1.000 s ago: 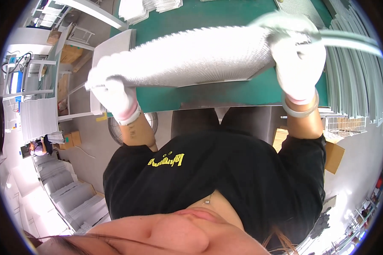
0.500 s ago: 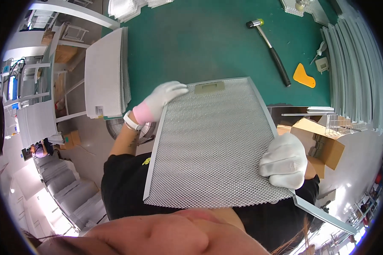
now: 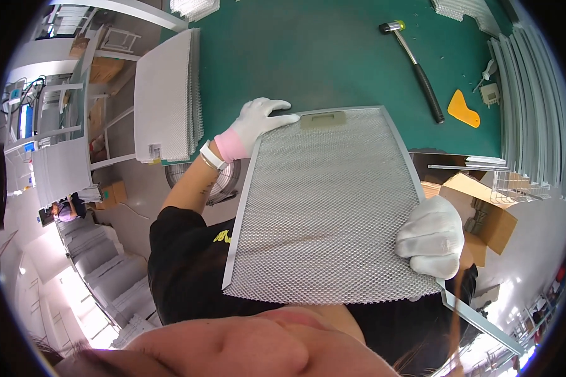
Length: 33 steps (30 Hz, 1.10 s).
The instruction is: Assemble metal mesh filters by attaching metal frames and securing components using a power drill and a rubber mallet.
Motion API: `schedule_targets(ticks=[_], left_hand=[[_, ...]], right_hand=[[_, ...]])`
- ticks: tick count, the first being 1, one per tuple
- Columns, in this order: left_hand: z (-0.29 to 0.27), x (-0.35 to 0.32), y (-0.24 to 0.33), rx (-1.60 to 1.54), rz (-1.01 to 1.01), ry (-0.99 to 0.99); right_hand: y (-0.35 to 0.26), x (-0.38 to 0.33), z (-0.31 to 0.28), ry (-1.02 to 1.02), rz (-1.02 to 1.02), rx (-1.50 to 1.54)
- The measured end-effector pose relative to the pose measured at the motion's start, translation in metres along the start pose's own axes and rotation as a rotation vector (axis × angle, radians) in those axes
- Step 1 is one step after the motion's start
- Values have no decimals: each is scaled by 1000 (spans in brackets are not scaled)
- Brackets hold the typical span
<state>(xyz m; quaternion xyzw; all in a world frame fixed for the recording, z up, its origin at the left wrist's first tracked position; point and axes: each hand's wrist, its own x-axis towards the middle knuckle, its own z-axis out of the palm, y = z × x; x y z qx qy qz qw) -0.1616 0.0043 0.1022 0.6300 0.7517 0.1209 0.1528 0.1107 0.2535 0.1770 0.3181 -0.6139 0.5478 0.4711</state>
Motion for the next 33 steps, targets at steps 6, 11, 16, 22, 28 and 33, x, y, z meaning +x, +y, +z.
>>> schedule_targets(ticks=[6,11,16,22,28,33], left_hand=[[9,12,1,-14,10,27],[0,15,1,72,-5,-48],[9,13,-11,74,35,-40],[28,11,-9,-17,-12,106],[44,2,0,-12,-283,300],[38,-3,8,155,-298,384]], right_hand=[[3,2,-19,-132,-58,86],[7,14,-20,-233,-38,164],[8,22,-22,-331,37,217],[3,20,-28,-415,77,266],[1,19,-39,-424,86,236],[-5,21,-47,-444,91,201]])
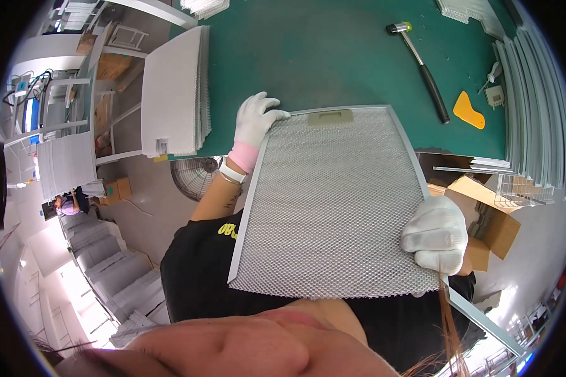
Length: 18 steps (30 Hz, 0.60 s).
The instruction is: Assemble metal mesh filters by attaching metal frames and securing components using a power drill and a rubber mallet.
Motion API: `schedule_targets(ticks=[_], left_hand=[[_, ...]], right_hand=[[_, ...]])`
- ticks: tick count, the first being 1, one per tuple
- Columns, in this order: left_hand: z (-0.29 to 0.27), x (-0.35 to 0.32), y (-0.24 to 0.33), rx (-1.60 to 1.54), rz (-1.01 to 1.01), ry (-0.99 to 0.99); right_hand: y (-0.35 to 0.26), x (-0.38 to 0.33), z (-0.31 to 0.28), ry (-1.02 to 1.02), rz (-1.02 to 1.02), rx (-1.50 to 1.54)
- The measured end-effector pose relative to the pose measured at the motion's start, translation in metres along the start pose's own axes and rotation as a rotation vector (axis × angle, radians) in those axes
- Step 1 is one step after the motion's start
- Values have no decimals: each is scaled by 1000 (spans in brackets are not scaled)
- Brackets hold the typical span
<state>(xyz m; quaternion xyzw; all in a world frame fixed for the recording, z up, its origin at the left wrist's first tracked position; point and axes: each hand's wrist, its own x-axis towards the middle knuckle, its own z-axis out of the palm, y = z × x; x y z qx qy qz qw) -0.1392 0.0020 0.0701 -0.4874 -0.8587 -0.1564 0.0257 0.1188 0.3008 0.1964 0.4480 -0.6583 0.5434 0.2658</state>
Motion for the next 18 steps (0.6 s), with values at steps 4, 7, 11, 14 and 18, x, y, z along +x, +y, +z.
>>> schedule_targets(ticks=[4,7,11,14,18], left_hand=[[-11,-10,2,79,-17,49],[-33,-9,8,-10,52,32],[-94,0,38,-795,372,-230],[-164,19,58,-965,990,-173],[-169,44,69,-924,749,488]], right_hand=[[-1,1,-4,-15,-1,-13],[-2,1,-4,-17,1,-34],[15,5,-7,-54,-31,19],[44,33,-4,295,-104,-241],[39,60,-21,480,255,-443]])
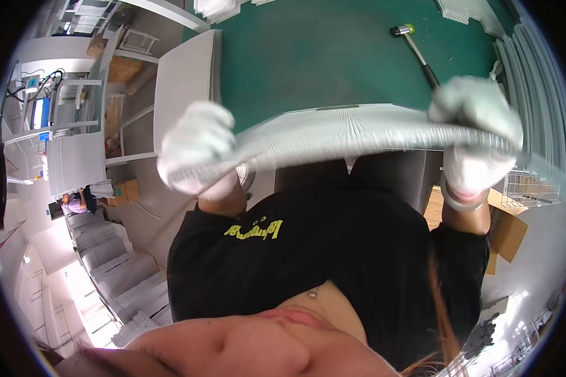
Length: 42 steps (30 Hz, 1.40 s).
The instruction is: Assemble metal mesh filters by attaching metal frames and securing components using a power drill and a rubber mallet.
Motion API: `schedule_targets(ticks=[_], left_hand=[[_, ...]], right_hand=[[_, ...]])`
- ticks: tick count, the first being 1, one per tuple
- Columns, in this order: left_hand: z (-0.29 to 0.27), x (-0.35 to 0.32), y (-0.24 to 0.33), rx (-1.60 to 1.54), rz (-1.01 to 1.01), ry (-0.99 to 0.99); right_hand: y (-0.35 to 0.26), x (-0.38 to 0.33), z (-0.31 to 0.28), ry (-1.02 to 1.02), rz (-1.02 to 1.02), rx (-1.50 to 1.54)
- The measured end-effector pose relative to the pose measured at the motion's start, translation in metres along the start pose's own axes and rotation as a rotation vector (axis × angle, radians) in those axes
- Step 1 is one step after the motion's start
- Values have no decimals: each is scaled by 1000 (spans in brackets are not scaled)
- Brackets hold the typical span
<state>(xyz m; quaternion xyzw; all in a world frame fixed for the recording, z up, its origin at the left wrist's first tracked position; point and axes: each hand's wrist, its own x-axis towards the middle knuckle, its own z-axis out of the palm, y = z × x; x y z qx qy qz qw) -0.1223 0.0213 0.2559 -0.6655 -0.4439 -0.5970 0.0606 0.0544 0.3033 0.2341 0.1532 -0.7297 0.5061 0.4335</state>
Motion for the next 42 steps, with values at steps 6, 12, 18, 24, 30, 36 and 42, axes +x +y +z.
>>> schedule_targets(ticks=[6,12,18,24,30,36,42], left_hand=[[5,-5,-23,205,9,286],[0,-12,-34,215,-98,372],[-10,6,-62,548,-276,450],[-6,20,-84,324,-463,603],[-16,10,-87,365,-531,492],[-25,-18,-89,362,-287,609],[-7,-2,-65,458,-217,556]], right_hand=[[16,13,17,222,128,-33],[45,0,-6,326,319,173],[83,-42,56,156,194,-624],[103,-79,89,72,292,-962],[115,-81,70,251,272,-632],[50,27,8,443,196,-205],[39,54,16,367,61,-124]])
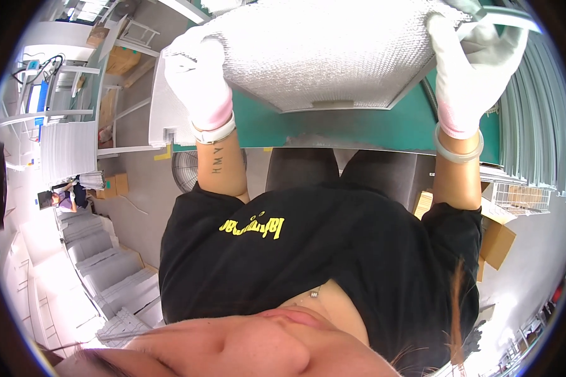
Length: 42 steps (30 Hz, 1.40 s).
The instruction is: Assemble metal mesh filters by attaching metal frames and securing components using a power drill and a rubber mallet.
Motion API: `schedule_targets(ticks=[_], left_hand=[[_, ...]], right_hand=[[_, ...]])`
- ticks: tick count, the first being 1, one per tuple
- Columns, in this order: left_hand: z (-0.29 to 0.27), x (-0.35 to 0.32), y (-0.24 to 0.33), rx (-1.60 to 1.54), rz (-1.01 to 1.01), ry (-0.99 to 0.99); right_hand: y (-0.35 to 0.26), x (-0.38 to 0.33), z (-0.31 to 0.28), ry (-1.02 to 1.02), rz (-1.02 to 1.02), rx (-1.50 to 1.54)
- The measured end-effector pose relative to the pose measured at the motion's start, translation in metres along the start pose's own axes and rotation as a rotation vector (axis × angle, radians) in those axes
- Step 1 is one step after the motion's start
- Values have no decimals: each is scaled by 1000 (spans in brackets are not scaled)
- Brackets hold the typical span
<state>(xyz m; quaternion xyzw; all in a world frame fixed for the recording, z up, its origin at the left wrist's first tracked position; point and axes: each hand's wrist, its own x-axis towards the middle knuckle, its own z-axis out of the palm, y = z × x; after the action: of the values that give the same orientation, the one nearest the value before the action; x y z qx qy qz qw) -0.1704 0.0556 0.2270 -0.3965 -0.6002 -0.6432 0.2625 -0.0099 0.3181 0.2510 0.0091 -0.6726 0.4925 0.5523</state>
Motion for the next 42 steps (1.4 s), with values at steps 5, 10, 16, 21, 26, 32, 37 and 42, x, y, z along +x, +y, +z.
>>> schedule_targets(ticks=[5,10,16,21,26,32,37,42], left_hand=[[-3,4,13,67,8,-34],[-1,3,19,27,-44,-86],[-7,-3,32,-180,-184,-143],[-26,11,46,45,-171,-338],[-12,14,53,-194,-179,-243],[-2,-6,43,-303,-121,-83],[4,-14,34,-145,61,255],[17,-9,28,60,99,405]], right_hand=[[1,2,5,70,-38,-69],[-15,29,-29,-496,-140,-435],[-50,77,-37,-984,-479,-519],[-51,88,-36,-1144,-518,-363],[-69,103,-7,-1278,-614,-375],[-92,92,31,-1387,-318,-445],[-93,93,43,-1379,-451,-332],[-79,88,45,-1280,-430,-296]])
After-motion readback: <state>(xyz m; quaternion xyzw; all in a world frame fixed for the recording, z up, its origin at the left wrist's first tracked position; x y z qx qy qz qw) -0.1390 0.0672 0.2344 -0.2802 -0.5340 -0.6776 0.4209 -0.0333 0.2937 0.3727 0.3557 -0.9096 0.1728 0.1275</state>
